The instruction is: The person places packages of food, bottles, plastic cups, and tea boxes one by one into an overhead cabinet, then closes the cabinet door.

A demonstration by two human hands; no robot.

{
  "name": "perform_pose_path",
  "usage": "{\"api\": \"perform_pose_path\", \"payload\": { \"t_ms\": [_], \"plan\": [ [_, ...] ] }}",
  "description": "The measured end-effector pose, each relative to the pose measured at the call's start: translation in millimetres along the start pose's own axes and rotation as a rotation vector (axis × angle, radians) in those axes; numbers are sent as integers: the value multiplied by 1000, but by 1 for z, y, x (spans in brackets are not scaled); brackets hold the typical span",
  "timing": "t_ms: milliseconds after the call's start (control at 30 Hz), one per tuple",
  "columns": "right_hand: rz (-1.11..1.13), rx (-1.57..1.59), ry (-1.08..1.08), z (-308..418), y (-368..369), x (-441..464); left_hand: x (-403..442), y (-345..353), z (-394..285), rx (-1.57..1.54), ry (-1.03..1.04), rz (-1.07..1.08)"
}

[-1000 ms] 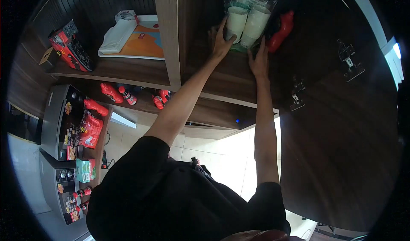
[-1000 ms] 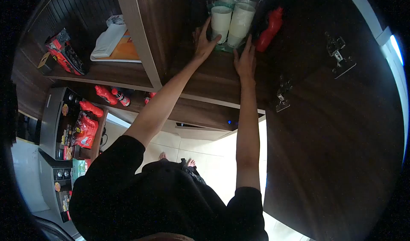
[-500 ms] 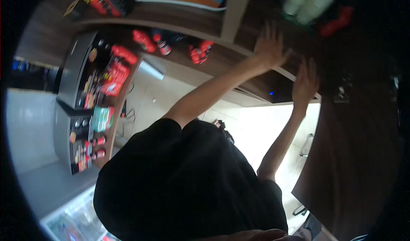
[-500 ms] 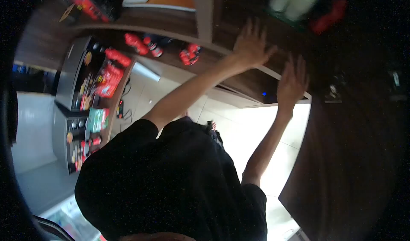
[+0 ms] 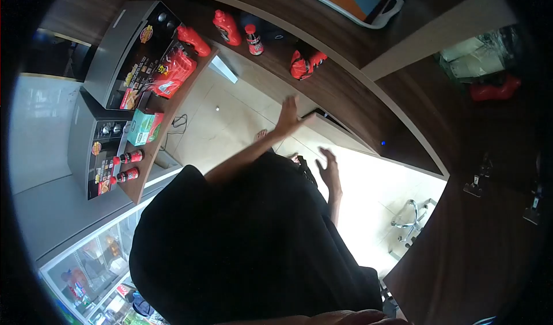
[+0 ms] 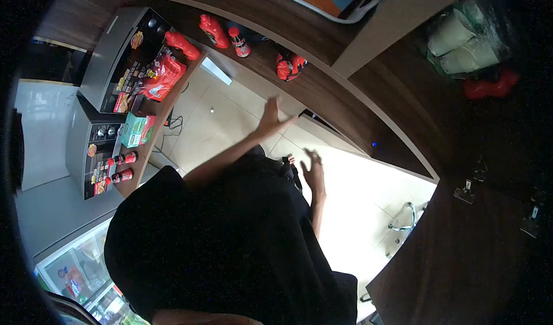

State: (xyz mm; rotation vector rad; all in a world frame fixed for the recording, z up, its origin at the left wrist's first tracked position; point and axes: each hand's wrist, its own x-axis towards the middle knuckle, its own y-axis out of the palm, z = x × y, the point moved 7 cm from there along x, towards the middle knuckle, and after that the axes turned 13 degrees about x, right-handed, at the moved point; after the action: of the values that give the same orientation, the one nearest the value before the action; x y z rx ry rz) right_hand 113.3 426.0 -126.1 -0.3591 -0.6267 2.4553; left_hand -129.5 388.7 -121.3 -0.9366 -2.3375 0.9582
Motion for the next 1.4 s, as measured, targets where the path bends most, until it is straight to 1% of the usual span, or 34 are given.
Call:
{"api": "perform_pose_path", "payload": {
  "t_ms": [67,100,167,233,267,300,333,400,467,500,533,600,633,667,733,767,800,833,867,933,967,1033,1067,1100,1133,1167,1233,1300,1367,1400],
  "plan": [
    [269,175,56,-5,31,4,61,-46,-12,-99,-110,-104],
    [249,164,90,-6,34,7,92,-60,-11,-154,-153,-148],
    [188,147,156,4,37,14,134,-63,7,-90,-140,-443],
    [85,125,171,17,31,18,162,-30,32,-91,-67,-181],
    [24,111,176,24,23,21,178,-18,33,-89,-18,-52],
    [-10,116,170,34,16,20,176,-31,13,-6,-13,-33],
    [-42,127,160,41,10,18,161,-48,-9,81,-10,-23],
    [-108,162,176,36,9,11,133,-65,-29,-254,82,-208],
    [-208,300,161,37,6,-1,120,-46,-10,-66,85,-122],
    [-190,417,221,39,6,-4,111,-47,-7,15,96,-87],
    [-251,529,227,36,5,-7,102,-49,-5,96,103,-56],
    [-355,750,239,28,5,-13,81,-86,-23,165,268,-267],
    [-406,801,233,21,5,-14,69,-106,-35,200,344,-373],
    [-445,803,240,17,2,-14,61,-121,-51,192,422,-401],
    [-444,832,283,5,2,-15,41,-147,-85,173,572,-452],
    [-413,836,259,5,3,-16,33,-141,-90,103,538,-287],
    [-381,838,235,6,3,-18,21,-139,-102,166,572,-189],
    [-350,838,208,6,1,-18,6,-144,-121,90,661,-200],
    [-321,746,253,5,-2,-22,-9,-151,-143,14,751,-209],
    [-201,623,-48,-30,16,-32,-30,-161,-170,-86,817,-149],
    [7,185,222,-21,11,-45,-38,-170,-185,-89,834,-106],
    [46,892,405,-41,22,-72,-50,-181,-199,-126,864,-100],
    [55,574,361,-9,-1,-77,-53,-187,-209,-148,881,-98],
    [-40,889,347,1,-9,-87,-53,-200,-227,-165,913,-101],
    [-138,1201,323,4,-14,-97,-50,-211,-241,-203,916,-156],
    [-221,1340,245,3,-18,-103,-46,-220,-254,-241,916,-210],
    [-465,1067,61,29,-45,-103,-37,-240,-289,-323,939,-301],
    [-684,759,-125,82,-78,-101,-26,-261,-324,-399,1015,-368],
    [-847,592,-218,144,-112,-96,-18,-279,-351,-424,1019,-558],
    [-907,522,-281,164,-128,-93,-10,-286,-364,-558,1046,-565]
  ]
}}
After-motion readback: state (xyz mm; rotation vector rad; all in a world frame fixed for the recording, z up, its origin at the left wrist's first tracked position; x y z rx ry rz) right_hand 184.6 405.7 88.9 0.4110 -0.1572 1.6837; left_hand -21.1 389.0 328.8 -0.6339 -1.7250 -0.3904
